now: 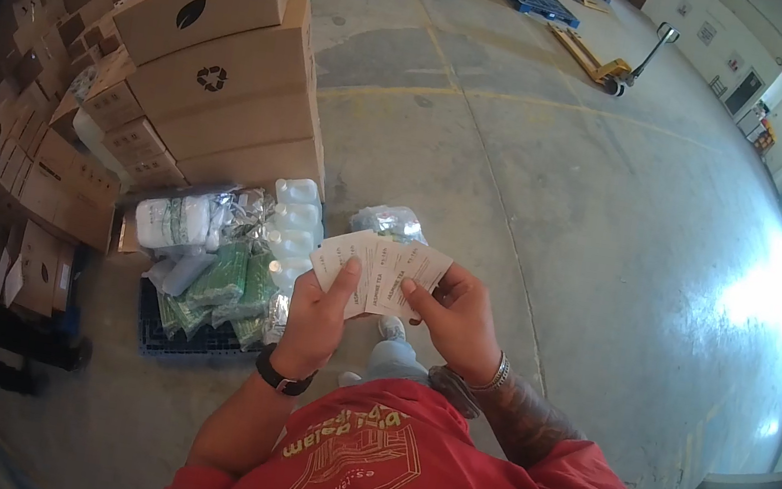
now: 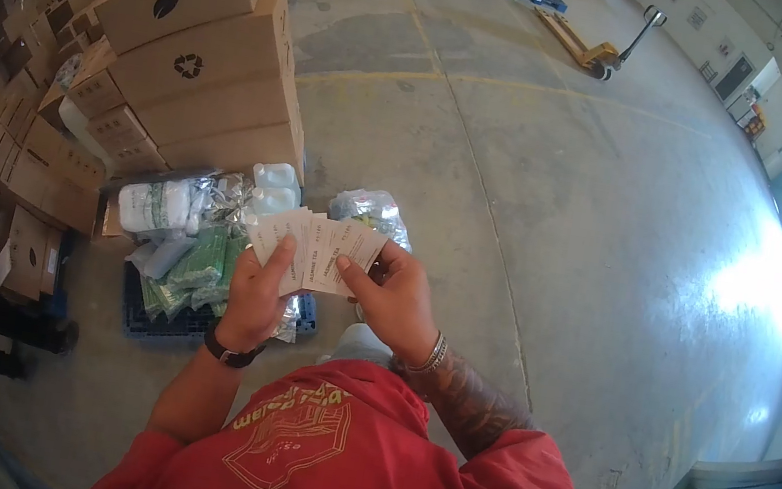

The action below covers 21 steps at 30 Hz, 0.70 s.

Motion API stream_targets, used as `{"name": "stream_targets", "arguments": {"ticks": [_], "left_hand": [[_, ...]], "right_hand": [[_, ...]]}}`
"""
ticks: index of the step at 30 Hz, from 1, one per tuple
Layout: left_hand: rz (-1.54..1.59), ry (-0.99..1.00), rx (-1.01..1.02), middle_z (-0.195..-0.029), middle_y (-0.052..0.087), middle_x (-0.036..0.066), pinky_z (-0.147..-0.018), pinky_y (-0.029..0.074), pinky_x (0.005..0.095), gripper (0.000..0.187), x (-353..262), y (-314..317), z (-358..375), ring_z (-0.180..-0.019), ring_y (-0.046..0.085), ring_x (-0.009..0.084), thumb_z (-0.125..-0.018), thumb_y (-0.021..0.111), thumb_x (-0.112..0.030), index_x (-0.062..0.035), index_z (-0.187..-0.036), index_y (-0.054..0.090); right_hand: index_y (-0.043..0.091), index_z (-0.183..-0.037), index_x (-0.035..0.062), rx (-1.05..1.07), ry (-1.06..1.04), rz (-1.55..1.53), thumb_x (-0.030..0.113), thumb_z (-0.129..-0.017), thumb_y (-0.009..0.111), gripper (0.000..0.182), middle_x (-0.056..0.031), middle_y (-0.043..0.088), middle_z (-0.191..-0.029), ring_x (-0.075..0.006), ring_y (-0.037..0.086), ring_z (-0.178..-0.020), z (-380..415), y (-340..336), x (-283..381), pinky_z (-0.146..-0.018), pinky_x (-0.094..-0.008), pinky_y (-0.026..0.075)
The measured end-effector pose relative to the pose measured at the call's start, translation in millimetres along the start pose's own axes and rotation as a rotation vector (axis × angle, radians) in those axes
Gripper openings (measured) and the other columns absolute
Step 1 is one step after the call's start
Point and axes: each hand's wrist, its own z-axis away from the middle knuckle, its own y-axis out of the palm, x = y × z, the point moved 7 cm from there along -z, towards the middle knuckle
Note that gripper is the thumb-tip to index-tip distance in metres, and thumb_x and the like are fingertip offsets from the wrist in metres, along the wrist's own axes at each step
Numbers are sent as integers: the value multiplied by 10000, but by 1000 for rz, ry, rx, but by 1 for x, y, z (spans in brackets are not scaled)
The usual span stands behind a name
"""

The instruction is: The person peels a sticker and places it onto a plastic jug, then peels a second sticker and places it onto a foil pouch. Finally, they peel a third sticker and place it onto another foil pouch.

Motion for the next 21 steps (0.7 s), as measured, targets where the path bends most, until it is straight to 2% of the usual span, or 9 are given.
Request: {"name": "stream_targets", "arguments": {"ticks": [4,7,13,16,18,19,21], "left_hand": [[-53,42,-37,-1109,705,100,-803,599,306,307,-4,0,0,-957,701,157,-1026,592,-188,36,-1237,605],[-184,124,-38,-1070,717,94,-790,587,285,289,-9,-3,-2,-936,698,143,-1010,623,-177,39,-1203,626],[-257,163,-52,-1059,720,96,-776,578,279,269,-23,-5,-9,-912,692,133,-999,639,-162,37,-1180,636],[-126,94,-44,-1077,713,99,-785,575,280,276,-21,-11,-11,-923,690,133,-1017,610,-173,38,-1193,629],[200,-5,-17,-1090,707,95,-790,570,277,293,-23,-11,-12,-933,687,126,-1036,577,-189,42,-1211,619],[197,0,-16,-1090,707,95,-790,570,277,293,-22,-12,-15,-933,687,126,-1036,577,-189,42,-1211,619],[-45,101,-34,-1090,707,89,-795,564,276,302,-25,-16,-17,-935,684,121,-1044,562,-198,47,-1212,618]], "right_hand": [[640,-1209,-33,42,38,67,136,-956,686,307,-52,708,-1040,-89,650,-850,-5,2,-5,-713,-253,536],[652,-1208,-18,29,42,3,189,-946,706,339,-37,717,-991,-80,649,-811,-9,6,-9,-671,-241,532],[684,-1155,-14,89,48,-58,175,-955,696,275,-37,722,-965,-79,640,-799,-19,12,-8,-680,-245,520],[690,-1143,-16,69,26,-84,168,-961,687,259,-39,724,-964,-79,638,-796,-24,12,-8,-685,-245,519],[688,-1147,-18,61,8,-95,171,-959,689,266,-40,724,-964,-81,640,-796,-28,11,-7,-675,-245,522],[687,-1152,-19,53,-8,-103,174,-957,691,274,-42,724,-965,-82,643,-796,-31,11,-5,-665,-245,525],[685,-1154,-21,63,24,-89,177,-955,694,281,-44,725,-964,-84,646,-800,-31,14,4,-651,-245,528]]}}
